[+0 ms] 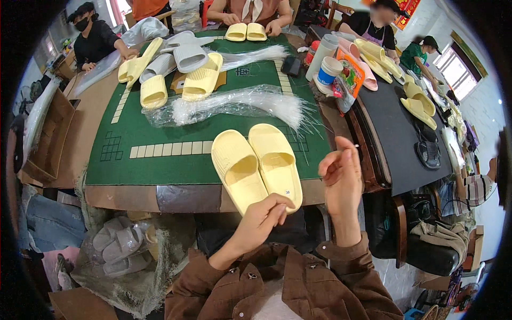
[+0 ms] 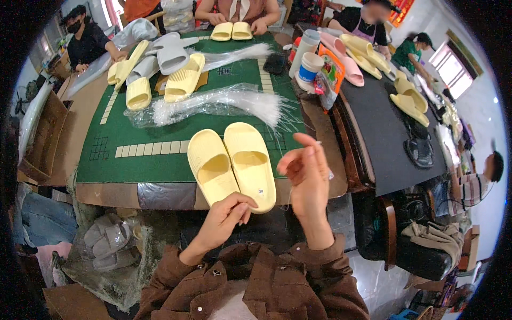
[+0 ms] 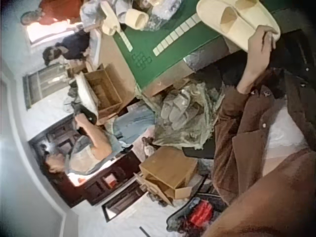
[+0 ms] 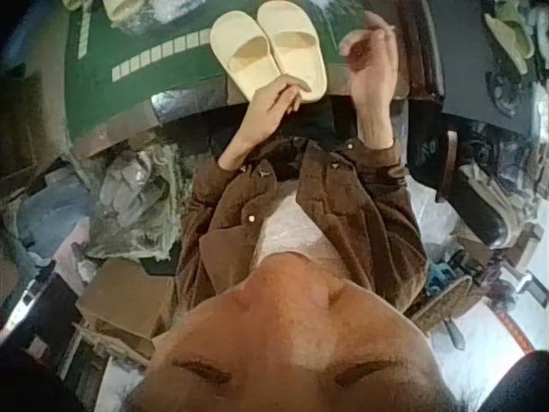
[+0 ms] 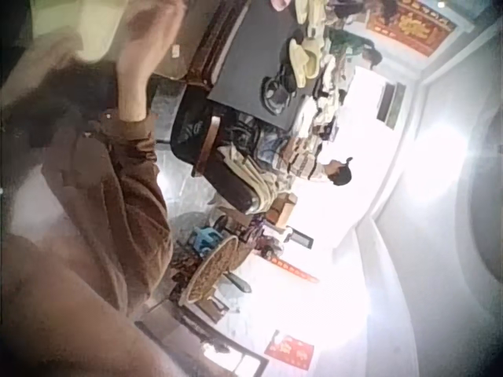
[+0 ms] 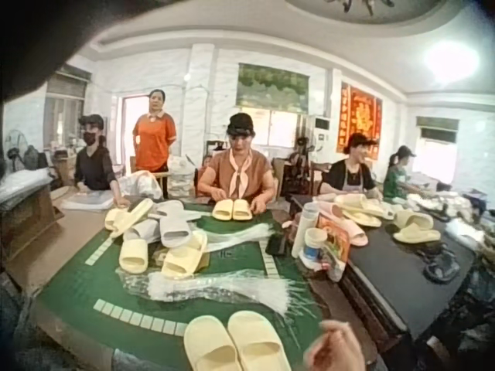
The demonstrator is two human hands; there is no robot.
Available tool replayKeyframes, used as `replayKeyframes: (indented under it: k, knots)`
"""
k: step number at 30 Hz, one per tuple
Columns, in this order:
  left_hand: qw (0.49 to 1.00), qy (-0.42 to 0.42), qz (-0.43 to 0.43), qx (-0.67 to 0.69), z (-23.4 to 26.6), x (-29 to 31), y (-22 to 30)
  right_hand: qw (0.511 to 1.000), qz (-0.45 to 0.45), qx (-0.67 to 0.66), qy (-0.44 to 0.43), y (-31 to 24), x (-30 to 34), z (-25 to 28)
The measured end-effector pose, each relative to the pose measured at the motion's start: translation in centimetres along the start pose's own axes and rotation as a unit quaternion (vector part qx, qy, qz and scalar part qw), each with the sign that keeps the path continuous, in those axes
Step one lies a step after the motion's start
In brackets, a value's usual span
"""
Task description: The person assembles pairs of plastic slippers by hand at a workbench. They pick up individual slipper halves, align them, and press them together to form complete pairs. The person handles multiple pairs of different colors, including yellow, white, and black, and places the finished pairs on the table.
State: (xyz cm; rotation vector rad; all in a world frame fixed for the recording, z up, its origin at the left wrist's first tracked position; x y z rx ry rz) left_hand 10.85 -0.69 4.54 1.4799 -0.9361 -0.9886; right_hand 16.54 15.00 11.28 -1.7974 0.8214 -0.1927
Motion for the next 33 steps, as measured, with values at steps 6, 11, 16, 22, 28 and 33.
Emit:
replayKeyframes:
  k: [6, 11, 16, 22, 28, 33]
  knots:
    - [0.915, 0.077, -0.145, -0.368, 3.5, 2.4, 4.5, 0.988, 0.063, -0.110, 0.092, -2.5, 0.1, 8.5]
    - [0.805, 0.105, -0.168, -0.560, 3.3, 3.3, 7.4, 0.987, 0.042, 0.038, 0.153, -2.1, 0.9, 10.3]
    - [0.859, 0.039, -0.189, -0.474, 2.0, 3.0, 4.9, 0.979, -0.102, 0.168, 0.045, 1.6, 0.4, 8.4]
    - [0.895, 0.111, -0.156, -0.404, 3.7, 1.5, 1.7, 0.936, -0.231, 0.221, -0.149, 9.9, 1.0, 4.4]
    - [0.932, 0.132, 0.018, -0.338, 5.8, -0.9, -1.9, 0.929, -0.193, 0.283, -0.140, 11.0, -0.2, 1.4]
    - [0.896, 0.134, 0.022, -0.422, 6.0, -2.4, -3.1, 0.908, -0.196, 0.333, -0.160, 11.2, -0.6, 1.3]
Point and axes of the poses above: each hand's wrist, its own x-axis away from the middle knuckle, its own z-axis out of the back of the hand, y = z × x, the point moved 9 cm from there along -x, towards the middle knuckle, and after that the axes turned 6 degrees about -y, right-handed, at the moved point
